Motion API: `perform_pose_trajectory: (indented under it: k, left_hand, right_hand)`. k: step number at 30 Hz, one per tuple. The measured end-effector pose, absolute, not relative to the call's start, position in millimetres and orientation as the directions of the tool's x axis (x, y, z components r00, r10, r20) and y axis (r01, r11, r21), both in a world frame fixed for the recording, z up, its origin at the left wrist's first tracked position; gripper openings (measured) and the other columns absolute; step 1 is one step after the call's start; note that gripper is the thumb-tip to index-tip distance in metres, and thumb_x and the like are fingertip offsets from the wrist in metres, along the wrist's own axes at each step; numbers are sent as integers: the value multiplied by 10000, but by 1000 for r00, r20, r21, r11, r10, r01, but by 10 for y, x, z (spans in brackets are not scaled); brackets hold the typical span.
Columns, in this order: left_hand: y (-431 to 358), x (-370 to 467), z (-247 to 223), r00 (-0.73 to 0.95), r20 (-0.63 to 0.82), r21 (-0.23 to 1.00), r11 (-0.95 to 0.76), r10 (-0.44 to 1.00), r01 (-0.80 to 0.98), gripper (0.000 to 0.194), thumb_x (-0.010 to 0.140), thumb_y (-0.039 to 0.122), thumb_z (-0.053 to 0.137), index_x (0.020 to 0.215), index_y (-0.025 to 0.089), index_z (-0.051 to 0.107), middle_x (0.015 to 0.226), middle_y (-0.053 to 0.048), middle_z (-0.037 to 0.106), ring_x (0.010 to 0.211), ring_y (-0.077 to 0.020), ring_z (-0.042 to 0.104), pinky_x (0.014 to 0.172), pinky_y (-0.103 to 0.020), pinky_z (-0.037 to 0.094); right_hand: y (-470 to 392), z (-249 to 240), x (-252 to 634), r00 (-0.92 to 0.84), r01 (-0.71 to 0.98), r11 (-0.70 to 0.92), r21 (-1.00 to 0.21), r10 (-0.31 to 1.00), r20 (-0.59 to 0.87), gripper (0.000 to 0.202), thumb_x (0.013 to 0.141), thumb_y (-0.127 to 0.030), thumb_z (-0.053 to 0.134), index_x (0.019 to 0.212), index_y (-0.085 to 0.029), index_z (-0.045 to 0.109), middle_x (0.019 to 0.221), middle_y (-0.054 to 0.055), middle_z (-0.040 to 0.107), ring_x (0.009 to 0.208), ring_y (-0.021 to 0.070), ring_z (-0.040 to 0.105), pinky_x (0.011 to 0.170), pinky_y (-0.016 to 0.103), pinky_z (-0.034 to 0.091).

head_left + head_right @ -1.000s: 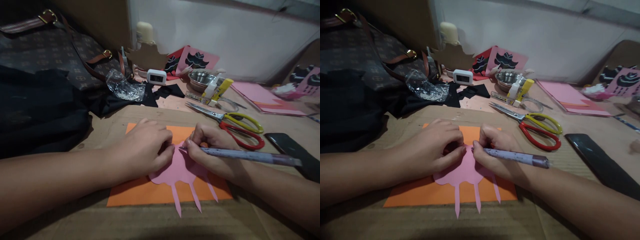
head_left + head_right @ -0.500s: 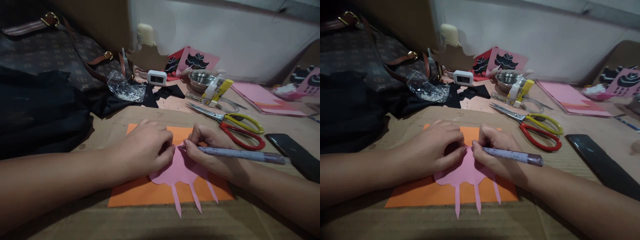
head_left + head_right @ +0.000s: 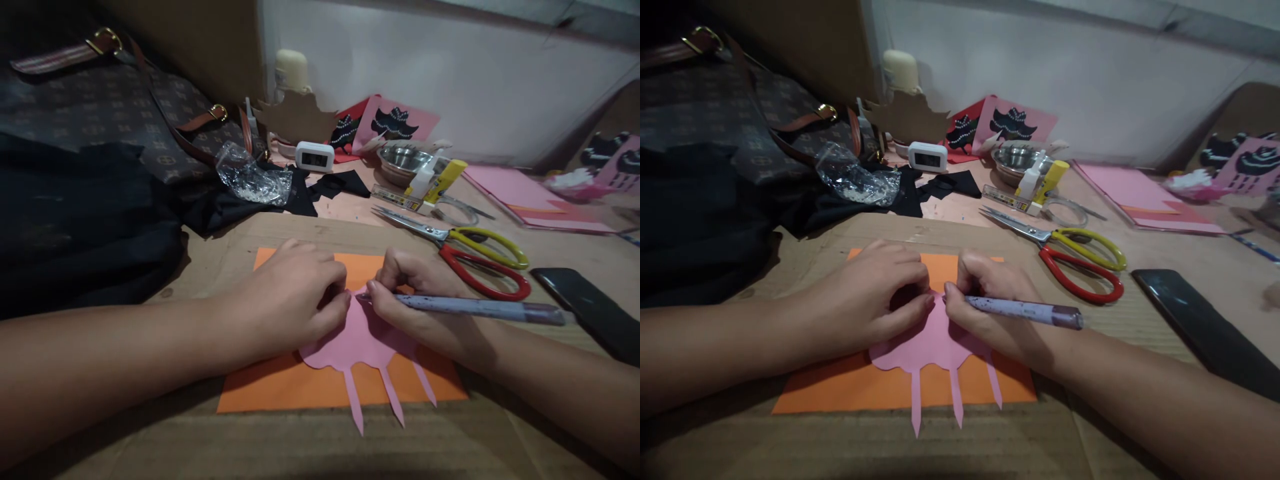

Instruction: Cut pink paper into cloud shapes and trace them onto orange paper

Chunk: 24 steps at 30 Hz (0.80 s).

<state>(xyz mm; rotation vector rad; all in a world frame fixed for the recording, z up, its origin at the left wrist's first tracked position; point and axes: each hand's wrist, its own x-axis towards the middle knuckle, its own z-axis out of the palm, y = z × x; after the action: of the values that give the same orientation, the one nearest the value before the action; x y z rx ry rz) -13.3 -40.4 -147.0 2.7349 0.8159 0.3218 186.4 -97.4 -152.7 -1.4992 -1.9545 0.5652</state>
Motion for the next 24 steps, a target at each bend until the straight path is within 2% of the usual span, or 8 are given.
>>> perform_pose_trajectory:
  k: [3,9,12,16,19,24]
  left_hand:
    - [-404,-129,-1459,815,123,322,-800,566,507,238,914,305,510,729,180,593,753,-36,633,745,-204,532,737,-368,352]
    - [-416,-143,-1458,814,105,343,-790,571,509,262,933,317,502,740,176,609,778,-47,631,774,-210,544,741,-365,364]
    - [-414,-167,-1446,819,149,339,-807,554,484,271,965,327,470,789,175,609,806,-45,632,768,-207,537,741,-367,362]
    - [-401,-212,-1389,829,320,248,-885,458,393,227,968,286,473,823,174,606,817,-38,621,774,-204,523,767,-372,354]
    - [-387,-229,-1358,821,391,191,-910,415,369,202,960,263,491,813,173,596,814,-35,611,785,-203,513,776,-367,351]
    - [-361,-215,-1379,811,360,212,-887,461,410,229,963,278,490,776,174,570,790,-29,602,751,-192,496,738,-352,347]
  right_hand:
    - [-961,-1527,1856,-180,700,264,-663,964,193,246,850,-280,576,671,-239,412,565,-43,522,497,116,429,440,259,322]
    - [-1001,-1555,1913,-187,688,296,-662,954,232,267,849,-209,615,677,-240,414,591,-47,530,513,122,452,450,272,321]
    - [-1063,-1527,1947,-130,582,388,-715,912,388,262,894,-202,619,713,-249,436,647,-39,538,561,137,491,512,293,389]
    - [-1121,-1463,1949,-46,438,546,-714,807,589,223,897,-117,578,765,-258,467,695,-24,538,635,170,551,628,366,465]
    - [-1136,-1441,1938,-82,416,591,-692,782,618,216,872,-79,578,794,-255,482,709,-15,562,636,179,562,619,382,474]
    - [-1157,-1438,1949,-180,432,605,-668,784,594,220,863,-79,580,810,-268,481,721,-6,582,662,193,585,598,371,473]
